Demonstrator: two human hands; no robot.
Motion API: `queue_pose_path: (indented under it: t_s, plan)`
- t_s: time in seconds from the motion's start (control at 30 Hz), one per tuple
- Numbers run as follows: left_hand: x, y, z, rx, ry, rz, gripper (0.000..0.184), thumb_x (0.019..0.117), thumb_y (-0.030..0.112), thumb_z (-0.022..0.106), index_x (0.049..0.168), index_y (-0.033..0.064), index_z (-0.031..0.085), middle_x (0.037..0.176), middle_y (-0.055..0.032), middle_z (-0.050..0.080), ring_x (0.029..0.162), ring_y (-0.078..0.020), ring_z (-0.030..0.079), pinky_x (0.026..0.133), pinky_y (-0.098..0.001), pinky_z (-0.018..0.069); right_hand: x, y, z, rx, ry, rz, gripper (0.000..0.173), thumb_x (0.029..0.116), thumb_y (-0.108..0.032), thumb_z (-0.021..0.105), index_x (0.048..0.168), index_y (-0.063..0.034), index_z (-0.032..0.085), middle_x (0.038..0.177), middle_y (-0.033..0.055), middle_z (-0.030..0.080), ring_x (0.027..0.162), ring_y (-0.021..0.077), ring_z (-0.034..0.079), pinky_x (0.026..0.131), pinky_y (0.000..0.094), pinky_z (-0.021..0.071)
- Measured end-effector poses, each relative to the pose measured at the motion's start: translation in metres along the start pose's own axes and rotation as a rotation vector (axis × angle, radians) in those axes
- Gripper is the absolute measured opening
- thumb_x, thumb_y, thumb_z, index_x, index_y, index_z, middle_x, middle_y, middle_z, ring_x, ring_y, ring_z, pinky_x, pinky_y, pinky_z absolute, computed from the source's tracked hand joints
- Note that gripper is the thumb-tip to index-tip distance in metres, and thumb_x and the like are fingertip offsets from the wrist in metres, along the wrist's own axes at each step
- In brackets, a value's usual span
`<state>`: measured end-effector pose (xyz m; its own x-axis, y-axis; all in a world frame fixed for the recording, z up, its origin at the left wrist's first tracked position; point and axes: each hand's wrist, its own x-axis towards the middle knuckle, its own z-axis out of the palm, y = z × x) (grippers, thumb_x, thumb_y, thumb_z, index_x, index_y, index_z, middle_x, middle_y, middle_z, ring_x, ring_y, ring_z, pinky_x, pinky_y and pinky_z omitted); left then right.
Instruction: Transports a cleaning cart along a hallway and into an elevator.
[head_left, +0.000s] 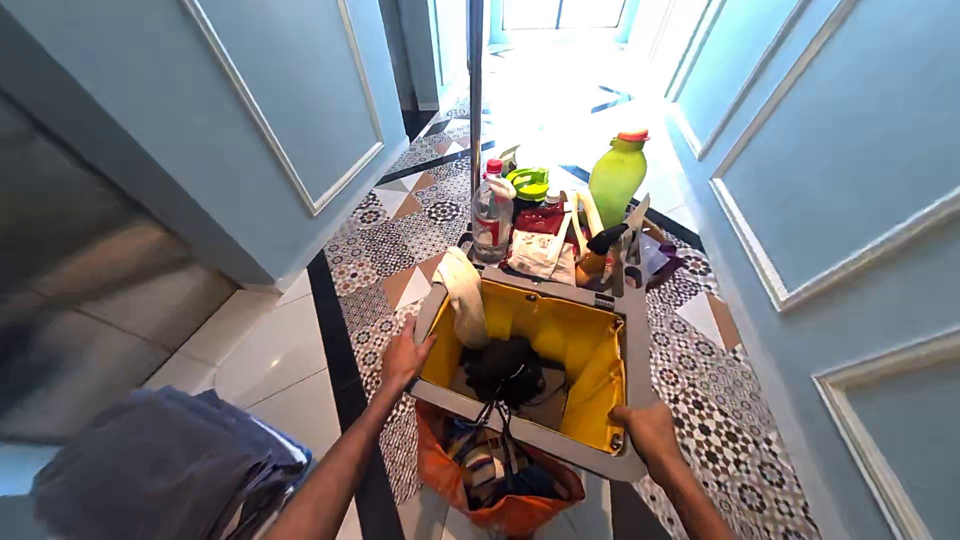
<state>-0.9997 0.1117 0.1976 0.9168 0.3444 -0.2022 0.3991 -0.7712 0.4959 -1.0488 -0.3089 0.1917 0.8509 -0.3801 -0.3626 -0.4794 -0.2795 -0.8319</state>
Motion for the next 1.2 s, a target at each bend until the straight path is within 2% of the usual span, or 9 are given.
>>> queue_pose_path:
  t_s: [0.17,0.3,0.4,0.5,0.53,0.6,0.73,1.0,1.2]
  plan:
    - [0.192,0.121,0.027,-0.019,-0.009,-0.010,0.070,0.0964,0.053,0.063,0.155,0.0176,0.045,0.130,-0.0201,0.066,0.121,-0.0409,0.063,0.101,-0.0640,0.0479,0.207,-0.091,0.012,-0.007,0.000,-0.006,0.073,0.0667,0.000,0.080,0.134,0.0046,0.052,0.114,0.0273,0.065,0.103,0.0396,0.066,0.085,0.0618,0.0543]
    - [0.344,0.224,0.046,-0.040,-0.023,-0.015,0.067,0.0974,0.050,0.063,0.152,0.0157,0.046,0.126,-0.0200,0.068,0.117,-0.0392,0.066,0.097,-0.0614,0.0515,0.375,-0.167,0.018,-0.040,0.023,0.021,0.076,0.0689,-0.001,0.080,0.139,0.0041,0.051,0.121,0.0291,0.063,0.111,0.0416,0.063,0.090,0.0636,0.0517]
    - [0.457,0.297,0.065,-0.069,-0.049,-0.020,0.068,0.0980,0.049,0.062,0.154,0.0145,0.045,0.129,-0.0201,0.066,0.119,-0.0394,0.064,0.099,-0.0620,0.0499,0.501,-0.226,0.022,-0.096,0.044,0.013,0.071,0.0706,-0.004,0.081,0.135,0.0051,0.054,0.120,0.0286,0.064,0.112,0.0411,0.063,0.092,0.0634,0.0504]
    - [0.573,0.367,0.081,-0.106,-0.032,-0.011,0.068,0.0977,0.050,0.062,0.153,0.0150,0.045,0.126,-0.0191,0.068,0.116,-0.0391,0.066,0.097,-0.0628,0.0506,0.626,-0.288,0.033,-0.315,0.117,0.003,0.070,0.0811,-0.023,0.082,0.142,-0.0008,0.054,0.125,0.0316,0.063,0.116,0.0484,0.061,0.094,0.0708,0.0474]
    - [0.612,0.393,0.085,-0.101,-0.036,-0.009,0.068,0.0983,0.050,0.061,0.154,0.0154,0.044,0.125,-0.0189,0.069,0.116,-0.0389,0.066,0.096,-0.0621,0.0509,0.661,-0.314,0.037,-0.435,0.164,0.010,0.076,0.0860,-0.035,0.079,0.148,-0.0041,0.049,0.128,0.0331,0.062,0.119,0.0523,0.060,0.095,0.0738,0.0454]
    - [0.684,0.438,0.097,-0.072,-0.063,-0.019,0.069,0.0992,0.052,0.060,0.155,0.0150,0.043,0.125,-0.0192,0.069,0.115,-0.0390,0.067,0.096,-0.0611,0.0520,0.716,-0.355,0.052,-0.595,0.255,-0.006,0.082,0.0934,-0.051,0.068,0.154,-0.0028,0.040,0.130,0.0348,0.061,0.118,0.0558,0.060,0.094,0.0765,0.0438]
    - [0.841,0.545,0.111,-0.078,-0.071,-0.037,0.069,0.0991,0.054,0.058,0.154,0.0146,0.044,0.123,-0.0180,0.070,0.113,-0.0375,0.068,0.094,-0.0598,0.0532,0.888,-0.428,0.069,-0.607,0.314,-0.058,0.079,0.0998,-0.050,0.059,0.155,0.0009,0.035,0.133,0.0360,0.059,0.117,0.0547,0.062,0.094,0.0742,0.0465]
    - [1.111,0.737,0.161,-0.180,-0.067,-0.108,0.068,0.0990,0.046,0.060,0.158,0.0200,0.039,0.127,-0.0156,0.069,0.111,-0.0352,0.069,0.093,-0.0579,0.0552,1.223,-0.577,0.063,-0.641,0.200,-0.131,0.079,0.0984,-0.048,0.063,0.151,0.0047,0.036,0.125,0.0378,0.062,0.117,0.0553,0.062,0.098,0.0706,0.0473]
    - [1.312,0.872,0.199,-0.263,-0.045,-0.165,0.070,0.0973,0.043,0.063,0.159,0.0219,0.038,0.135,-0.0149,0.064,0.112,-0.0333,0.068,0.092,-0.0560,0.0560,1.474,-0.690,0.070,-0.693,0.179,-0.117,0.081,0.0965,-0.053,0.060,0.154,-0.0014,0.037,0.133,0.0345,0.060,0.122,0.0517,0.060,0.101,0.0692,0.0461]
